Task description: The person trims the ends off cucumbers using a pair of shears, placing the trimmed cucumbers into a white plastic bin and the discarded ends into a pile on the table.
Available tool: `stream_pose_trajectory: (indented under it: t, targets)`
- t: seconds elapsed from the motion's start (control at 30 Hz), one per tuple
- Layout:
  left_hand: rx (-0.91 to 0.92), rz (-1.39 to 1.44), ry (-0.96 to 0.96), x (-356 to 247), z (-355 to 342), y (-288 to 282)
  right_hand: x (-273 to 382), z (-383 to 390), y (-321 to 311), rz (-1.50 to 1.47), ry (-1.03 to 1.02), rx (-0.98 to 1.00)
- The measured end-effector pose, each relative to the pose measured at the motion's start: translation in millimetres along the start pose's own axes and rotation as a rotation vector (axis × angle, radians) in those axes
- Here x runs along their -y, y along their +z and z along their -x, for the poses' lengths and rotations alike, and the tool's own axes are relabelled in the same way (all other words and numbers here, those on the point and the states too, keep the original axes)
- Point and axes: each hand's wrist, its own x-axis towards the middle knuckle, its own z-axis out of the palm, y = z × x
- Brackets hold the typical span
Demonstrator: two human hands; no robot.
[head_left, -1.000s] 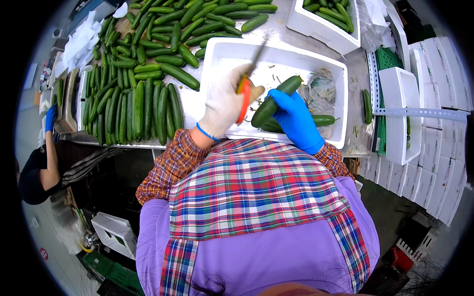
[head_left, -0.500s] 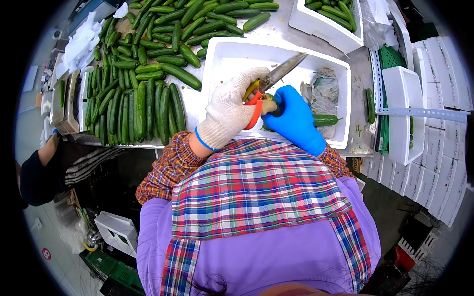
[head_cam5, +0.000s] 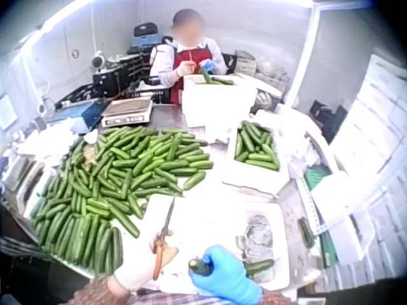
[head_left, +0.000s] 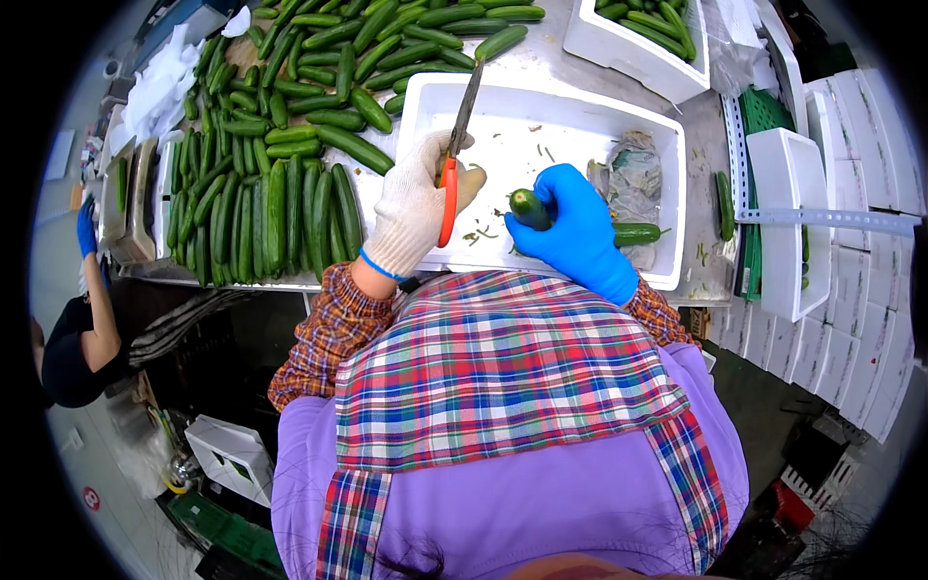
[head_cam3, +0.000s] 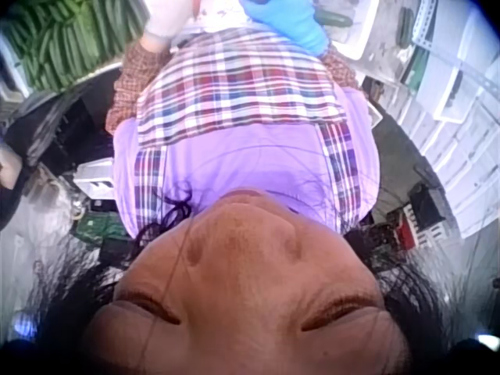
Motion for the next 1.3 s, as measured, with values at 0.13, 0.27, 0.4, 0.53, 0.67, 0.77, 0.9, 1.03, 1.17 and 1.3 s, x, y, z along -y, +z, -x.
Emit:
stream_pose_trajectory:
  t: [0.13, 0.27, 0.4, 0.53, 0.67, 0.77, 0.9, 1.03, 1.17, 1.3]
  targets:
    - [-0.039, 0.213, 0.031, 21, 8, -1, 5, -2, -2, 0.098, 0.027, 0.066]
    - [0.088, 0.228, -0.184, -22, 23, -22, 3, -2, 1, 0.091, -0.001, 0.087]
    - [0.148, 0.465, -0.128, -22, 39, -23, 6, -4, 8, 0.059, -0.027, 0.117]
    - [0.156, 0.087, 0.109, -5, 51, -22, 13, -8, 15, 0.043, -0.106, 0.244]
    - [0.064, 0.213, -0.038, -10, 70, -39, 29, -20, 26, 0.065, -0.267, 0.311]
    - [0.016, 0.278, -0.09, -5, 85, -50, 44, -30, 38, 0.056, -0.372, 0.43]
    - [-0.169, 0.396, -0.112, 8, 112, -68, 65, -36, 48, -0.041, -0.487, 0.565]
    - [-0.521, 0.527, -0.092, 53, 162, -102, 56, -32, 42, -0.097, -0.34, 0.593]
    - [-0.81, 0.527, -0.419, 116, 217, -122, 30, -30, 18, -0.006, -0.073, 0.546]
    - [-0.881, 0.369, -0.755, 194, 257, -116, -7, -16, 5, 0.009, 0.079, 0.437]
